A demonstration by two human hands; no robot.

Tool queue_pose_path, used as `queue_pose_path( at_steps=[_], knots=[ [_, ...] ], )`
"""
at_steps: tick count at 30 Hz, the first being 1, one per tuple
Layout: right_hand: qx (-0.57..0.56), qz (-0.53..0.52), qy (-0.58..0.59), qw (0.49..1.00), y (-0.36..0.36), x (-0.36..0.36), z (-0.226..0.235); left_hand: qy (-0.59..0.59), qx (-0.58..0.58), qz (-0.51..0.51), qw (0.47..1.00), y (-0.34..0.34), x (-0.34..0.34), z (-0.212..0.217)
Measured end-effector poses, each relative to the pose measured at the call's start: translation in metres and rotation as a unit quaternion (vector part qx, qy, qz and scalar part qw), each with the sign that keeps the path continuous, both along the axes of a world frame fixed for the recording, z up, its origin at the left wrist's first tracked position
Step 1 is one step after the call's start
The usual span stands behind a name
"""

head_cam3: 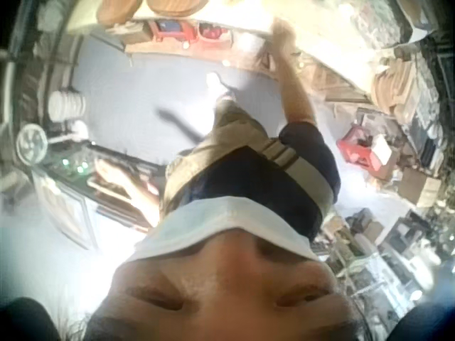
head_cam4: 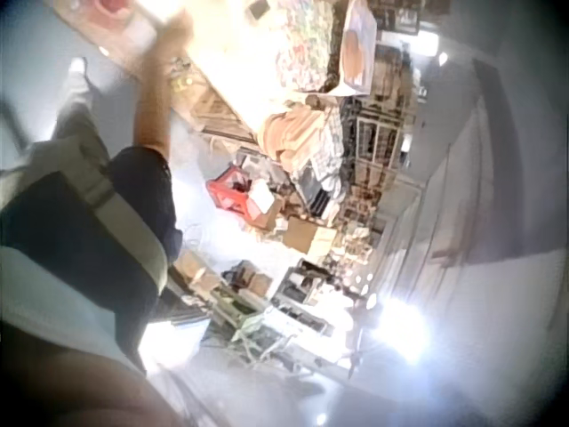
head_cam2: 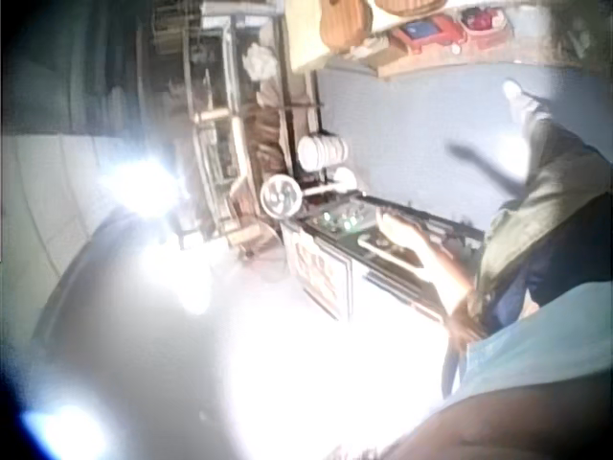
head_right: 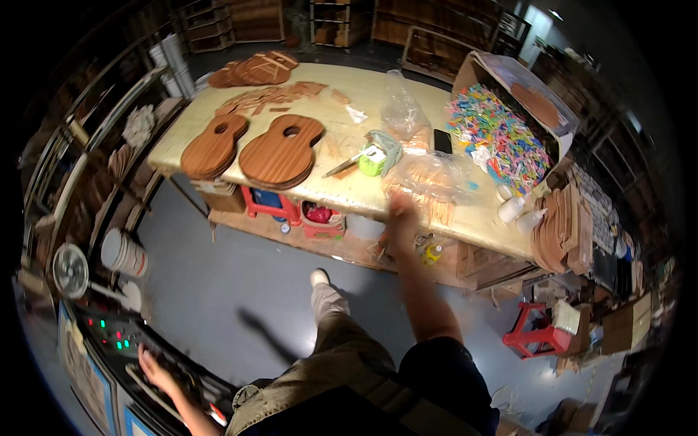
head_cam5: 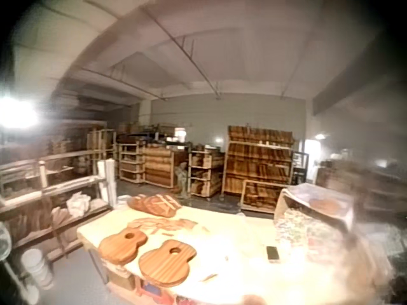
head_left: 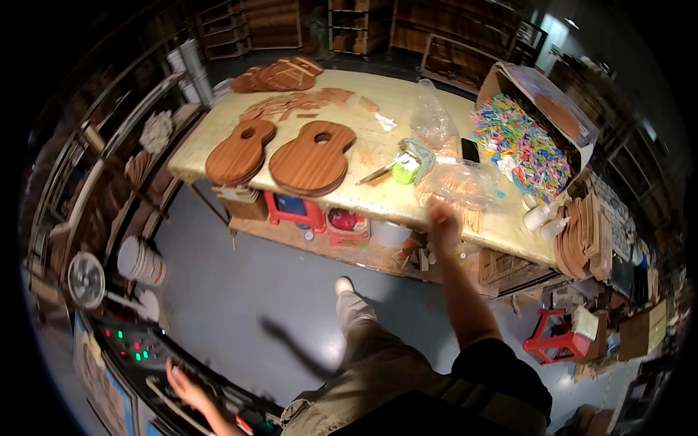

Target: The person assembles wooden guitar bodies by placing thin wooden strips into slots on the instrument's surface. They apply glue to the strips and press them into place, then move the assembled bodies to a pressing machine to secure the parts.

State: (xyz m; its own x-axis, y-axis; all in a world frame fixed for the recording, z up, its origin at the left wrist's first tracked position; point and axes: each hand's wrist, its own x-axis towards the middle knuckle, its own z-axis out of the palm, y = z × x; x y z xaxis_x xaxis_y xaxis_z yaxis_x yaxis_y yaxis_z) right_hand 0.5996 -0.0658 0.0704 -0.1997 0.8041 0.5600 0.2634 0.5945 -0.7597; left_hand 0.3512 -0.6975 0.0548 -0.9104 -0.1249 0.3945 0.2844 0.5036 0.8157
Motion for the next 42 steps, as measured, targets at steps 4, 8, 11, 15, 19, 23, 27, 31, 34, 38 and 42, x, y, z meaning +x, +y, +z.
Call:
queue_pose_path(
  at_steps=[4, 8, 11, 15, 19, 23, 27, 31, 34, 38, 42],
  knots=[
    [0.063, -0.096, -0.143, 0.983, 0.105, 0.007, 0.04, -0.127, 0.188, -0.254, 0.94, 0.219, -0.074, -0.007],
    [-0.119, -0.006, -0.468, 0.876, 0.198, 0.025, -0.053, -0.211, 0.117, -0.451, 0.859, 0.37, -0.111, -0.019],
    [-0.166, -0.124, -0.468, 0.859, 0.194, -0.004, -0.07, -0.183, -0.007, -0.519, 0.835, 0.441, -0.152, -0.005],
    [-0.251, -0.192, -0.512, 0.799, 0.2, -0.039, -0.064, -0.175, -0.018, -0.551, 0.816, 0.517, -0.197, 0.018],
    [-0.152, -0.168, -0.548, 0.805, 0.236, -0.019, -0.145, -0.139, -0.045, -0.591, 0.794, 0.579, -0.235, 0.007],
    [-0.32, -0.188, -0.402, 0.837, 0.225, -0.033, -0.116, -0.038, -0.088, -0.601, 0.793, 0.611, -0.266, -0.028],
    [-0.353, -0.241, -0.518, 0.741, 0.219, -0.049, -0.1, -0.073, -0.003, -0.586, 0.807, 0.617, -0.272, -0.048],
    [-0.311, -0.275, -0.57, 0.709, 0.209, -0.064, -0.081, 0.021, -0.049, -0.613, 0.788, 0.62, -0.274, -0.03],
    [-0.295, -0.321, -0.518, 0.736, 0.216, -0.055, -0.081, -0.017, -0.038, -0.614, 0.788, 0.617, -0.28, -0.041],
    [-0.25, -0.282, -0.618, 0.69, 0.216, -0.039, -0.044, 0.017, -0.075, -0.582, 0.809, 0.614, -0.276, -0.027],
    [-0.447, -0.514, -0.027, 0.732, 0.201, -0.035, 0.001, 0.199, -0.196, -0.551, 0.787, 0.613, -0.292, -0.012]
  ],
)
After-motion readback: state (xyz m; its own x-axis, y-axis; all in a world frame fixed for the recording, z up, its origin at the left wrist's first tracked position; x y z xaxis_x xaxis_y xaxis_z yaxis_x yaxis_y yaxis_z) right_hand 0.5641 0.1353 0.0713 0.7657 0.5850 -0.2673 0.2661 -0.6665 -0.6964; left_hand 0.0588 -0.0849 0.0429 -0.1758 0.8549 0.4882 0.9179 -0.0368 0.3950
